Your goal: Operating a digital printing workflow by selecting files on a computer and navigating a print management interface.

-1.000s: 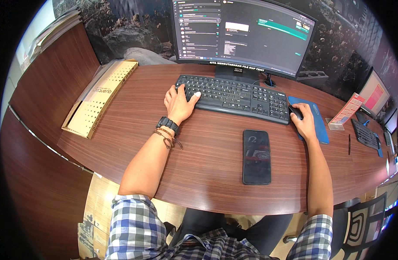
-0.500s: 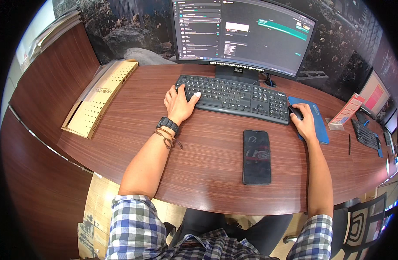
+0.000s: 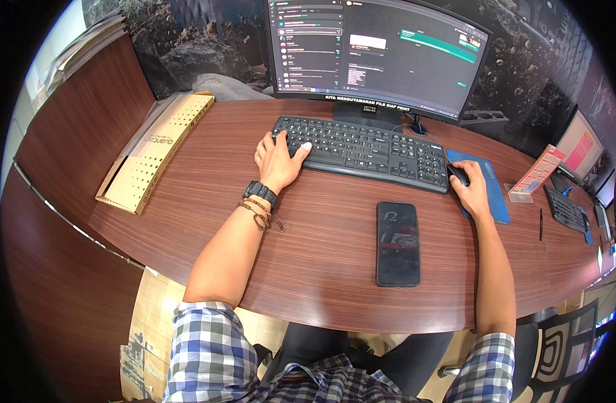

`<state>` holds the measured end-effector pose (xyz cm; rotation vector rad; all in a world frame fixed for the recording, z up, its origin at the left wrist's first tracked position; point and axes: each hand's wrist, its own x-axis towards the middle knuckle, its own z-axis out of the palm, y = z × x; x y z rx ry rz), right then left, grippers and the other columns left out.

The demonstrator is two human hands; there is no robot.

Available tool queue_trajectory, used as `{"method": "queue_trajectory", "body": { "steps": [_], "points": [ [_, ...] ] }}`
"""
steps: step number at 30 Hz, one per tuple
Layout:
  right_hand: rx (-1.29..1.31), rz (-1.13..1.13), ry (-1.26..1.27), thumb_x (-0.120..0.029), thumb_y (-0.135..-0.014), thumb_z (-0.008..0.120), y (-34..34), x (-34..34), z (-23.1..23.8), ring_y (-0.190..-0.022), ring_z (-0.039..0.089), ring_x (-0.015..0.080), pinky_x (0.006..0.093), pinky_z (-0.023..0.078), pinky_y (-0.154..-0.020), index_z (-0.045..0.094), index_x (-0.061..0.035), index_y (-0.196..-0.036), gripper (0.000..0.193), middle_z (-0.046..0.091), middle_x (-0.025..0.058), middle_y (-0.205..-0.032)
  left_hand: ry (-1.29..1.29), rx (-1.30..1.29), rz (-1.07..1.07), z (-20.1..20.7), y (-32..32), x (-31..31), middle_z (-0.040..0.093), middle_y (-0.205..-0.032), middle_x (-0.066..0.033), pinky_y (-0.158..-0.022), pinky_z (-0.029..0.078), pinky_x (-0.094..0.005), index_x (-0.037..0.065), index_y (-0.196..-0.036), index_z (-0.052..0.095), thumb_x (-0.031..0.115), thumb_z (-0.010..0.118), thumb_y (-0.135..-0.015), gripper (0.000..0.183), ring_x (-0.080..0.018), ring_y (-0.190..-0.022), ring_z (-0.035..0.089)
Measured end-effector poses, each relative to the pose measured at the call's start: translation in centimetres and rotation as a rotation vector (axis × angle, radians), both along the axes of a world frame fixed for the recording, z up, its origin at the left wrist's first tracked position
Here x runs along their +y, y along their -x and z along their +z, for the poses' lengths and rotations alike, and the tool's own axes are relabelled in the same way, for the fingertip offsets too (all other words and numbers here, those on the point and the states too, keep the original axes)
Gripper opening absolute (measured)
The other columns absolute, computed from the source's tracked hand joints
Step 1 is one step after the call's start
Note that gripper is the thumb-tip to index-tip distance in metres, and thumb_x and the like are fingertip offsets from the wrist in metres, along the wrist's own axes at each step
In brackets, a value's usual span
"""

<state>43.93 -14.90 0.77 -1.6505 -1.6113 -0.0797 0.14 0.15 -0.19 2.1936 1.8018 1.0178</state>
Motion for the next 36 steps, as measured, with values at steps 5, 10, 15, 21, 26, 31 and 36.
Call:
{"method": "queue_trajectory", "body": {
  "steps": [5,10,15,21,26,31,36],
  "points": [
    [0.014,0.011,0.001,-0.011,-0.082,0.071,0.15,0.05,0.05,-0.112,0.060,0.0339,0.0393,0.047,-0.099,0.068,-0.0020,-0.112,0.032,0.061,0.0155,-0.116,0.009,0.002,0.005,0.09,0.05,-0.03,0.032,-0.154,-0.0320,-0.118,0.019,-0.0572,0.002,-0.147,0.044,0.058,0.064,-0.091,0.082,-0.0468,-0.145,0.026],
    [0.011,0.003,-0.002,-0.011,-0.082,0.071,0.16,-0.08,0.08,-0.112,0.061,0.0335,0.0389,0.047,-0.099,0.068,-0.0017,-0.112,0.031,0.061,0.0149,-0.115,0.017,0.006,0.007,0.16,-0.07,-0.11,0.032,-0.154,-0.0321,-0.118,0.019,-0.0571,0.002,-0.148,0.043,0.058,0.064,-0.091,0.082,-0.0467,-0.145,0.025],
    [0.012,0.012,-0.012,-0.011,-0.082,0.071,0.19,-0.04,0.03,-0.111,0.061,0.0334,0.0390,0.047,-0.099,0.068,-0.0016,-0.111,0.031,0.061,0.0147,-0.115,0.003,0.004,0.006,-0.04,0.02,-0.01,0.032,-0.153,-0.0322,-0.118,0.019,-0.0571,0.002,-0.147,0.044,0.057,0.064,-0.091,0.082,-0.0466,-0.145,0.026],
    [0.018,0.016,-0.010,-0.012,-0.082,0.071,0.33,-0.03,0.12,-0.111,0.061,0.0332,0.0389,0.047,-0.098,0.068,-0.0016,-0.111,0.031,0.061,0.0147,-0.115,-0.006,0.004,0.007,-0.07,0.07,-0.02,0.032,-0.153,-0.0319,-0.118,0.019,-0.0573,0.002,-0.146,0.045,0.057,0.065,-0.091,0.081,-0.0469,-0.144,0.026],
    [0.022,0.008,-0.007,-0.012,-0.082,0.071,0.15,-0.08,0.14,-0.111,0.061,0.0332,0.0389,0.047,-0.098,0.068,-0.0018,-0.111,0.031,0.061,0.0147,-0.115,0.007,0.003,0.006,0.10,-0.07,-0.05,0.032,-0.153,-0.0322,-0.118,0.019,-0.0576,0.001,-0.146,0.044,0.057,0.064,-0.092,0.080,-0.0471,-0.144,0.026],
    [0.028,0.014,-0.010,-0.012,-0.082,0.071,0.29,-0.11,0.15,-0.111,0.061,0.0334,0.0392,0.047,-0.099,0.068,-0.0022,-0.112,0.032,0.061,0.0147,-0.115,0.009,0.007,0.005,0.05,0.02,-0.08,0.031,-0.153,-0.0322,-0.118,0.018,-0.0573,0.001,-0.147,0.044,0.057,0.064,-0.092,0.080,-0.0469,-0.144,0.025],
    [0.015,0.013,-0.014,-0.012,-0.081,0.071,0.08,-0.09,0.01,-0.111,0.061,0.0333,0.0393,0.047,-0.099,0.068,-0.0023,-0.112,0.032,0.061,0.0148,-0.115,0.016,0.005,0.007,0.14,-0.09,-0.15,0.031,-0.154,-0.0317,-0.118,0.018,-0.0571,0.002,-0.147,0.044,0.057,0.064,-0.092,0.081,-0.0465,-0.145,0.025]
  ]
}}
